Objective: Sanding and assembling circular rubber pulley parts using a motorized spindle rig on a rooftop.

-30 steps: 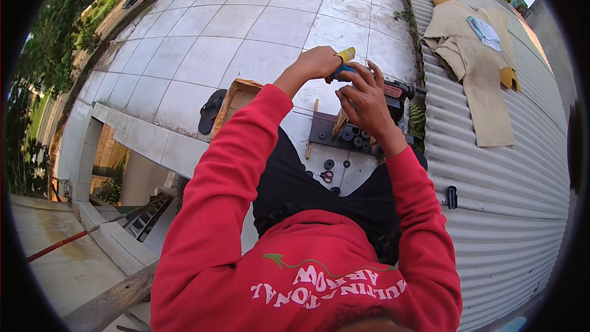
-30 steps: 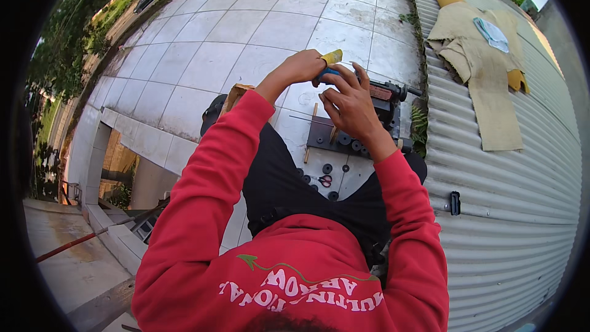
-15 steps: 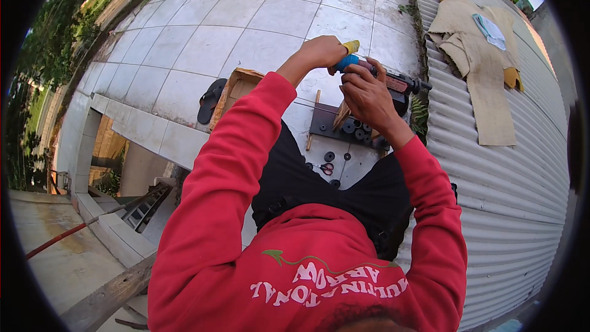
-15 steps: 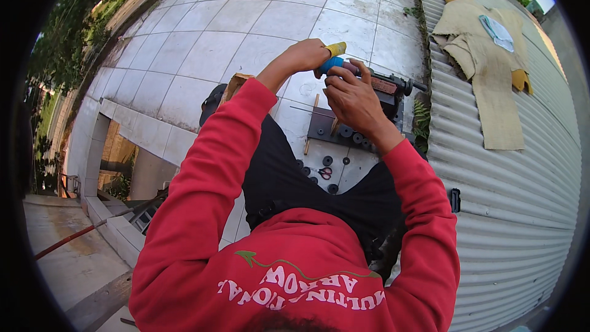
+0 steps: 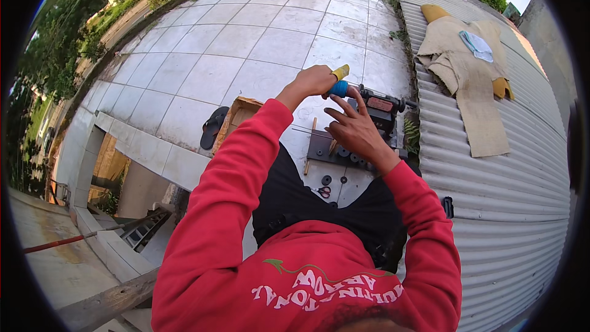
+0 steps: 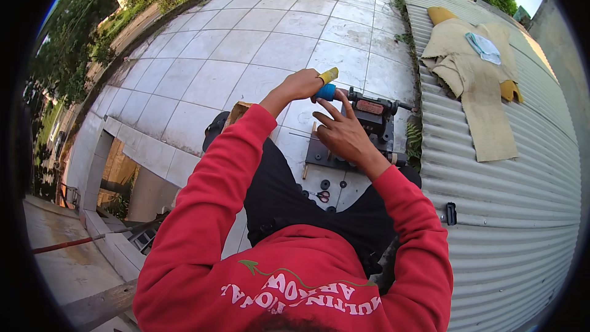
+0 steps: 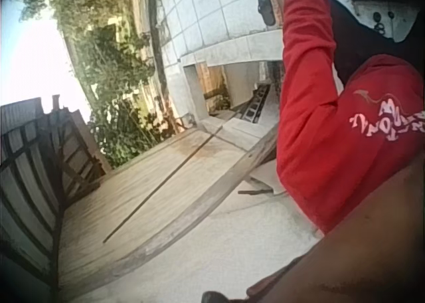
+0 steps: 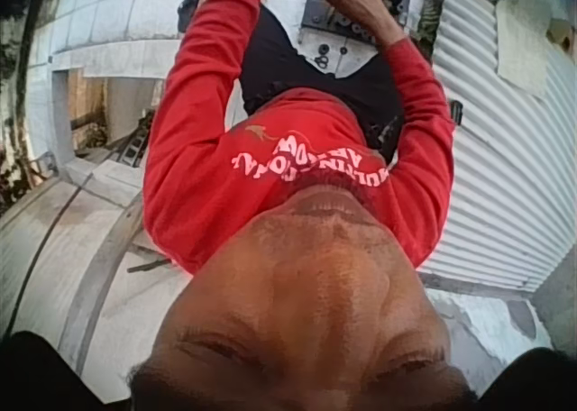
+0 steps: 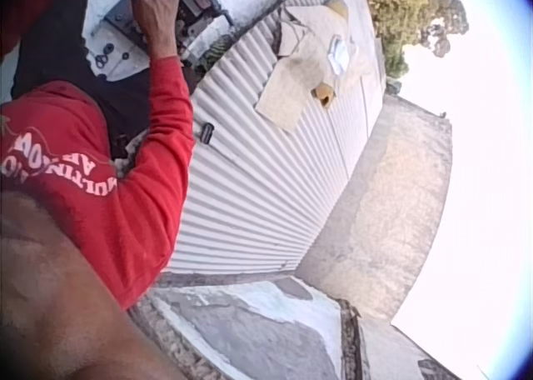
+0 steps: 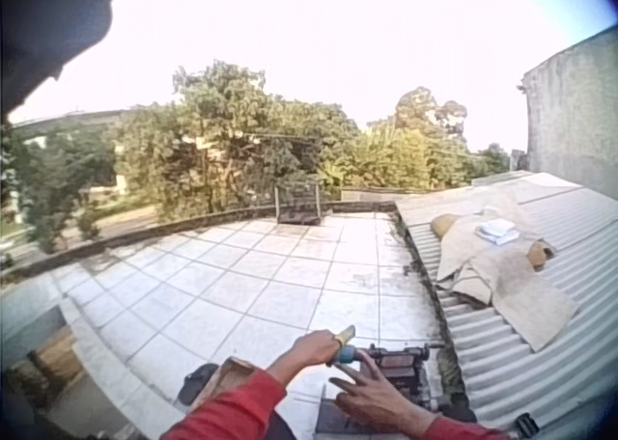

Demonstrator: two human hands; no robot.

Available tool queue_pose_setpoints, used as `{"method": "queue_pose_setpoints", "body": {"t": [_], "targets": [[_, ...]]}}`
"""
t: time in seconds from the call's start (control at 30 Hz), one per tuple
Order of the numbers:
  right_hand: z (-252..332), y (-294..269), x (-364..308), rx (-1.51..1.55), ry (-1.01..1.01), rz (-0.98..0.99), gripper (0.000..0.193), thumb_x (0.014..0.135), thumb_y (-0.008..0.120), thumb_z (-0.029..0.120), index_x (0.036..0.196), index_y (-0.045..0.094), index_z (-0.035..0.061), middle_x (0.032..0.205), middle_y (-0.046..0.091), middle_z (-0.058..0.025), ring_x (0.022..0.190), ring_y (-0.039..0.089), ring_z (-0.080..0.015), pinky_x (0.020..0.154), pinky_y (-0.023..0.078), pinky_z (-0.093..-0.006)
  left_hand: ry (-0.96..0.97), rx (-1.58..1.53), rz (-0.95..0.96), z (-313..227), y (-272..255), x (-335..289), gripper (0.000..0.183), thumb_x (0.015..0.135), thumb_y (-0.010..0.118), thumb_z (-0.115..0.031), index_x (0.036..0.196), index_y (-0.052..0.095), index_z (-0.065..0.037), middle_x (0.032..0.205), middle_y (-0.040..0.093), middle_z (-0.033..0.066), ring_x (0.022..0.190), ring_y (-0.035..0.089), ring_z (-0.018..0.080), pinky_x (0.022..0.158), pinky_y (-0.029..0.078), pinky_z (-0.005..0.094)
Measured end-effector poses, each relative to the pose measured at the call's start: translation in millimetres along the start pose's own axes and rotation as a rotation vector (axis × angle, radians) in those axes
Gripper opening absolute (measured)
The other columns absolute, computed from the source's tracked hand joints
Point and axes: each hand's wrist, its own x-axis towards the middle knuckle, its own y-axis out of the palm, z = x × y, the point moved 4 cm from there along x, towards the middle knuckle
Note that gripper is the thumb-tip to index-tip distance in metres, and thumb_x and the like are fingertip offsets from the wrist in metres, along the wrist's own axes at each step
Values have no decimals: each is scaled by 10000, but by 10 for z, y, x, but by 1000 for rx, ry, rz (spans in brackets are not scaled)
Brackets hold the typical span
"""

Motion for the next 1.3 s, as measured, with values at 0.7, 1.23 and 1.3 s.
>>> {"method": "queue_pose_setpoints", "body": {"t": [0.7,1.23,1.3], "targets": [[134,2104,-3047,626,579,1003,154,862,745,203,958,792,92,912,769,-148,916,734,-356,822,567,-466,-184,295,-565,1645,1498,-2245,358,998,643,-302,1214,704,-23,1626,454,79,1562,294,373,1249,190,619],[944,3218,-2580,495,310,674,157,920,595,58,1058,666,78,1017,712,-129,874,745,-342,731,599,-454,-235,282,-614,1647,1436,-2670,310,970,680,-259,1206,720,-64,1588,516,43,1537,347,370,1236,208,614],[1015,3297,-2538,375,279,697,183,905,605,46,1083,629,78,993,697,-151,819,748,-342,679,597,-455,-243,277,-623,1715,1458,-2728,338,982,667,-229,1295,725,-116,1582,525,55,1524,365,388,1243,223,583]]}}
